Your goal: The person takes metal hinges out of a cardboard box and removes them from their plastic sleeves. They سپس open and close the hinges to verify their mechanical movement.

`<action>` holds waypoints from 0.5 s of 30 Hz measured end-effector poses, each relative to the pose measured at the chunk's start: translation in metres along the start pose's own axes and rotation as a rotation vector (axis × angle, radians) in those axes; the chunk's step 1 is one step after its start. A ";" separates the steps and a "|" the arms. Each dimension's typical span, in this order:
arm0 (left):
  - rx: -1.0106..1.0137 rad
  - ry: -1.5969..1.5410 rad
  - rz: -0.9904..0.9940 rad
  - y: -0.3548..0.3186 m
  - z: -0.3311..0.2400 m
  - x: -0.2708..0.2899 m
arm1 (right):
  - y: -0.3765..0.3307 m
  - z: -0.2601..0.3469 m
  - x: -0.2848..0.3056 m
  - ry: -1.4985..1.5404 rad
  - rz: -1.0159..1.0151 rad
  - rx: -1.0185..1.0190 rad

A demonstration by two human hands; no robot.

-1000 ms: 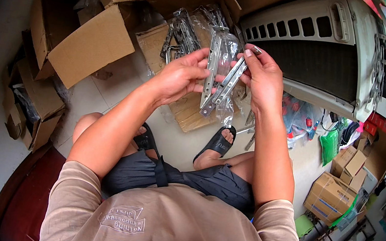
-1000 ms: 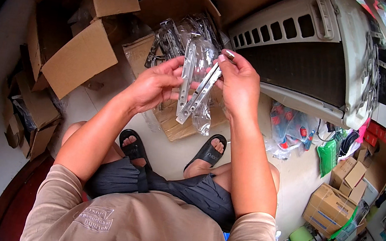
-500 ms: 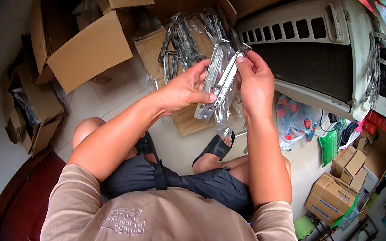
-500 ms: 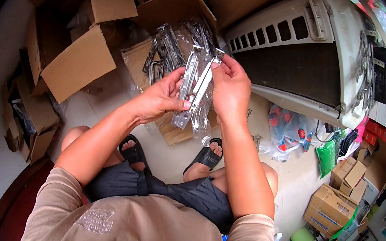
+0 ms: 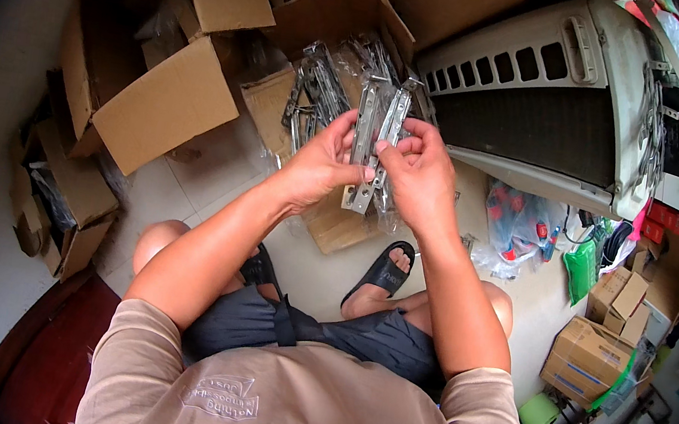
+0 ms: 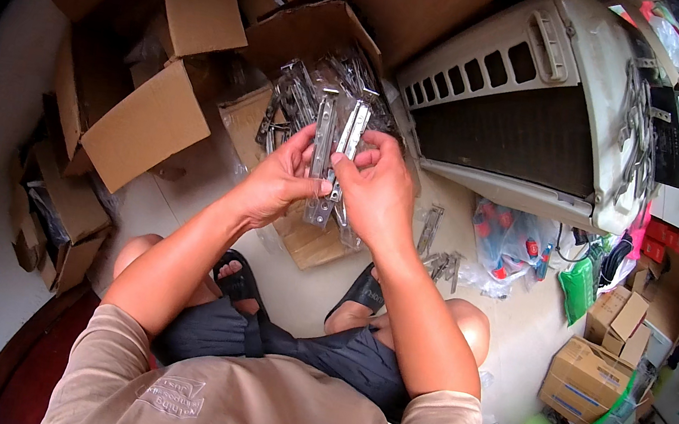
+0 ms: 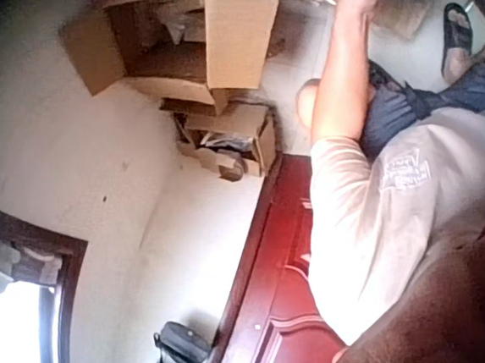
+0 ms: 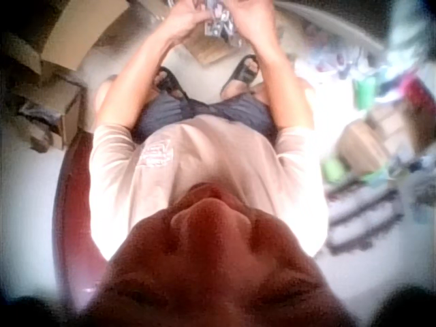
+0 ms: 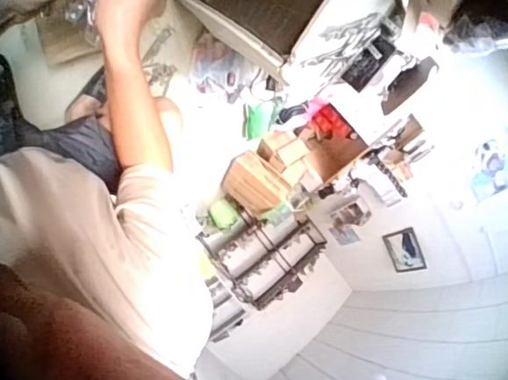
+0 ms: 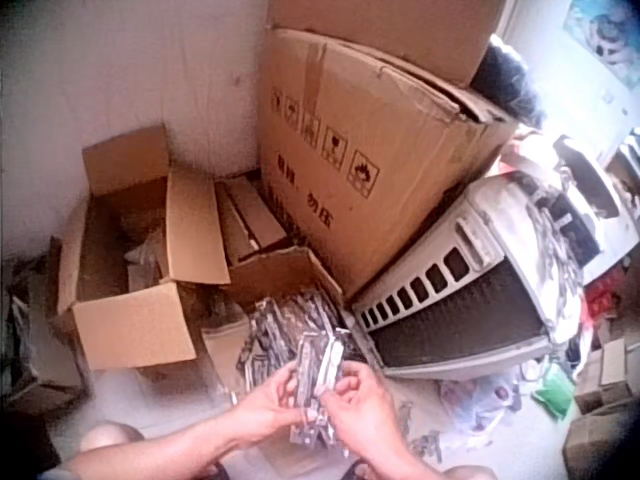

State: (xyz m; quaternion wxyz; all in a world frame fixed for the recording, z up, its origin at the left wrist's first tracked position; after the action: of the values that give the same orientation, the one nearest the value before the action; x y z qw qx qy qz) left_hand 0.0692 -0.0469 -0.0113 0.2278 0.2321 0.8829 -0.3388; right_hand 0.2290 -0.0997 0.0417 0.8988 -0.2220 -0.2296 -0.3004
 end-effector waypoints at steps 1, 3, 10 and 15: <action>-0.002 -0.019 0.005 0.000 0.001 0.000 | -0.002 0.000 0.000 -0.008 0.012 -0.006; 0.005 -0.055 0.006 0.001 -0.001 -0.001 | -0.004 0.000 0.000 -0.017 0.037 -0.011; 0.072 -0.089 -0.009 -0.005 -0.003 -0.005 | -0.008 0.008 0.004 -0.111 0.067 0.020; 0.069 -0.103 0.009 -0.006 0.000 -0.006 | -0.008 0.004 0.005 -0.099 0.044 0.029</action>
State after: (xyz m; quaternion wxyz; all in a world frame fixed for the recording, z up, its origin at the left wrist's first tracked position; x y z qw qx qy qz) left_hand 0.0707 -0.0521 -0.0051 0.2661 0.2259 0.8568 -0.3796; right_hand 0.2266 -0.1058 0.0495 0.8959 -0.2287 -0.2729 -0.2659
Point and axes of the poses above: each hand's wrist, its own y-axis towards the middle knuckle, its own x-axis out of the back of the hand, z = x × y, the point moved 2 cm from there along y, towards the middle knuckle, and after that the axes turned 14 degrees about -z, right-handed, at the moved point
